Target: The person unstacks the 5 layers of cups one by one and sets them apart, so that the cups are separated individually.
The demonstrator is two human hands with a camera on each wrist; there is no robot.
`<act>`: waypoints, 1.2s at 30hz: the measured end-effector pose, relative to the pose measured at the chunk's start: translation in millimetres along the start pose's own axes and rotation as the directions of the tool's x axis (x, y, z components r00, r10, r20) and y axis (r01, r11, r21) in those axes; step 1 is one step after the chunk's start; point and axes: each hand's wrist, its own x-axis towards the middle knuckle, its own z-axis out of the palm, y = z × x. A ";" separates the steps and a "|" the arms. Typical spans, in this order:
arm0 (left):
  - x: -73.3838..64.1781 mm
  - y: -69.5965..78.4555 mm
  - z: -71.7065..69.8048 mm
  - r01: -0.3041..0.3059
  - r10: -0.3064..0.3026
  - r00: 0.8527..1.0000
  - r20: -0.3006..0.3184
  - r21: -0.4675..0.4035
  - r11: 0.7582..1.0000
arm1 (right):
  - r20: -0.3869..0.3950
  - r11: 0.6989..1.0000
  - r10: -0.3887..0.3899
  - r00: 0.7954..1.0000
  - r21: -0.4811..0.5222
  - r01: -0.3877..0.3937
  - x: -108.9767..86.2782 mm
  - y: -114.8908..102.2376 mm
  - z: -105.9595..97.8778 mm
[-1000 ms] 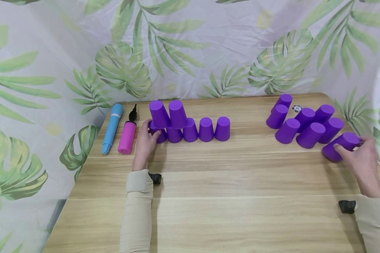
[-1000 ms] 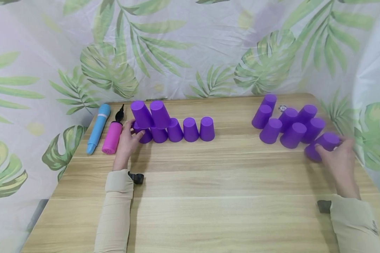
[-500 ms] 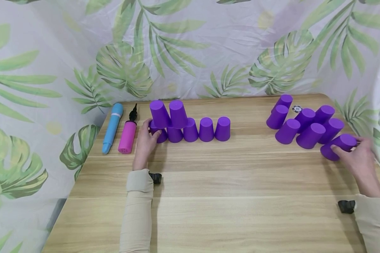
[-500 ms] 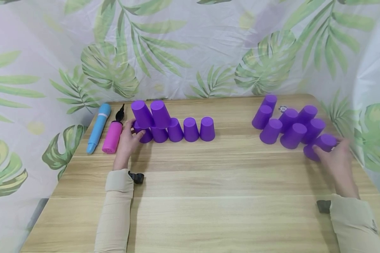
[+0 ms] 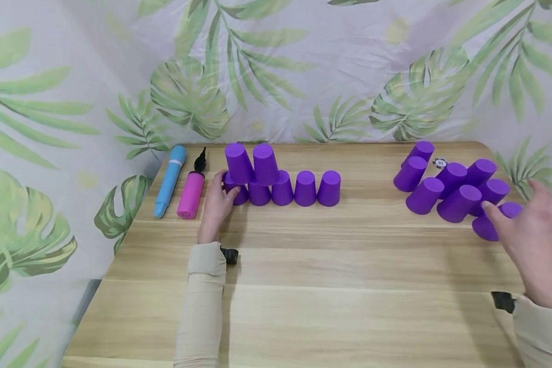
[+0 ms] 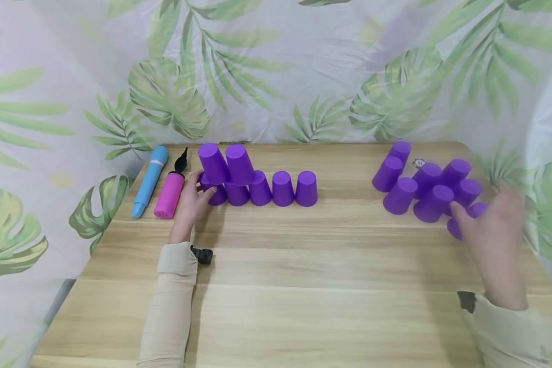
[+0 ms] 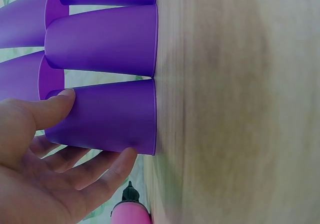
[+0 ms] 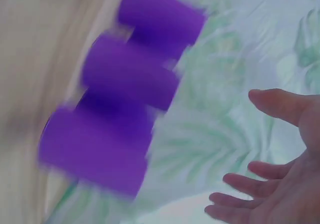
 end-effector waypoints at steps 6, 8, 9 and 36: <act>3.2 -1.4 0.2 0.000 0.000 1.000 0.006 0.008 1.000 | 0.070 0.975 -0.182 0.981 0.146 0.170 4.9 -48.6 35.0; 3.6 -1.9 0.3 0.002 -0.002 1.000 0.004 0.008 1.000 | 0.124 0.963 -0.221 0.967 0.188 0.195 6.0 -66.5 46.9; 3.7 -1.9 0.2 0.002 -0.002 1.000 0.004 0.007 1.000 | 0.146 0.957 -0.239 0.960 0.204 0.207 6.2 -76.1 52.6; 0.5 0.2 -3.1 0.003 -0.004 1.000 0.022 0.017 1.000 | 0.529 0.808 -0.545 0.651 0.540 0.238 9.2 -272.2 221.0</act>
